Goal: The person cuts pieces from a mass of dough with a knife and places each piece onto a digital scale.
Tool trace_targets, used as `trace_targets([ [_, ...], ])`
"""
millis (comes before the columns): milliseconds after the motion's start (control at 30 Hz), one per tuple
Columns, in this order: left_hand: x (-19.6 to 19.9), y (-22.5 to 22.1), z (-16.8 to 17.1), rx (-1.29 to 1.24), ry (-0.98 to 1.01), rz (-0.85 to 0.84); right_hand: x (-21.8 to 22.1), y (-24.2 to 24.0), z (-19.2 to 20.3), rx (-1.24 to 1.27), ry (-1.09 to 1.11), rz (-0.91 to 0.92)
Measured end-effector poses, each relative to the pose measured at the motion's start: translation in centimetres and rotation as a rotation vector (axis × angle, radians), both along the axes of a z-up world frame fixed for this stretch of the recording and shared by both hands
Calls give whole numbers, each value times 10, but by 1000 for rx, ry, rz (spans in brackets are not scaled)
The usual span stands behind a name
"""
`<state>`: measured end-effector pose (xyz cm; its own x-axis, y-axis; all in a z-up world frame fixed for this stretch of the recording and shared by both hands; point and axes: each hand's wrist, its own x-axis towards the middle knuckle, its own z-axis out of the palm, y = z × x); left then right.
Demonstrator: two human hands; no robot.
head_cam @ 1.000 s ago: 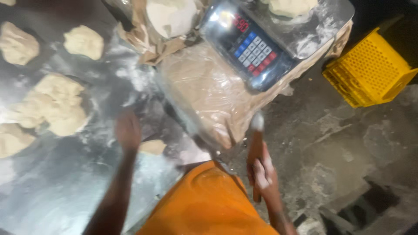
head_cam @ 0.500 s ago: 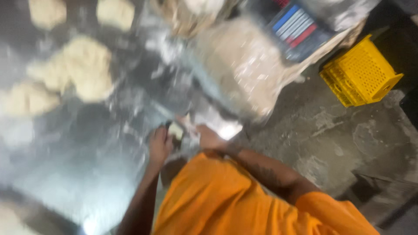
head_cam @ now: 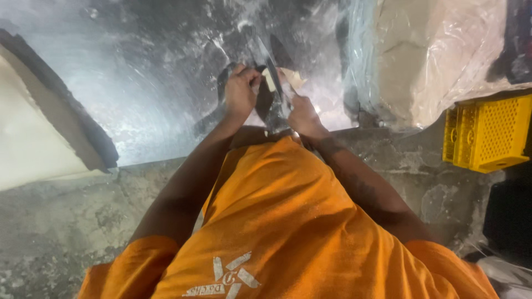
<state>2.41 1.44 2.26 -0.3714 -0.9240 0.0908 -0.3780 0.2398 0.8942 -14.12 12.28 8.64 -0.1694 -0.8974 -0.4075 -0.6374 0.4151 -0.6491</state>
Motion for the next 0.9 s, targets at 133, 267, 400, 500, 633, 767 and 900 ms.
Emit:
trace_targets([
  [133, -1, -7, -5, -118, 57, 6, 10, -24, -22, -422, 195, 198],
  [267, 8, -2, -46, -101, 1, 36, 5, -8, -76, -307, 148, 121],
  [400, 60, -44, -49, -98, 112, 187, -4, 30, -68, -453, 196, 616],
  [500, 64, -68, -22, -148, 147, 199, -38, 79, -8, 39, -71, 331],
  [633, 33, -61, 0, 145, 384, 145, -67, 128, 58, 180, -223, -227],
  [767, -88, -32, 33, 343, 808, -111, -92, 157, 80, -364, -40, -469],
  [900, -270, 0, 172, 135, 519, -514, -109, 206, 87, -507, -45, -694],
])
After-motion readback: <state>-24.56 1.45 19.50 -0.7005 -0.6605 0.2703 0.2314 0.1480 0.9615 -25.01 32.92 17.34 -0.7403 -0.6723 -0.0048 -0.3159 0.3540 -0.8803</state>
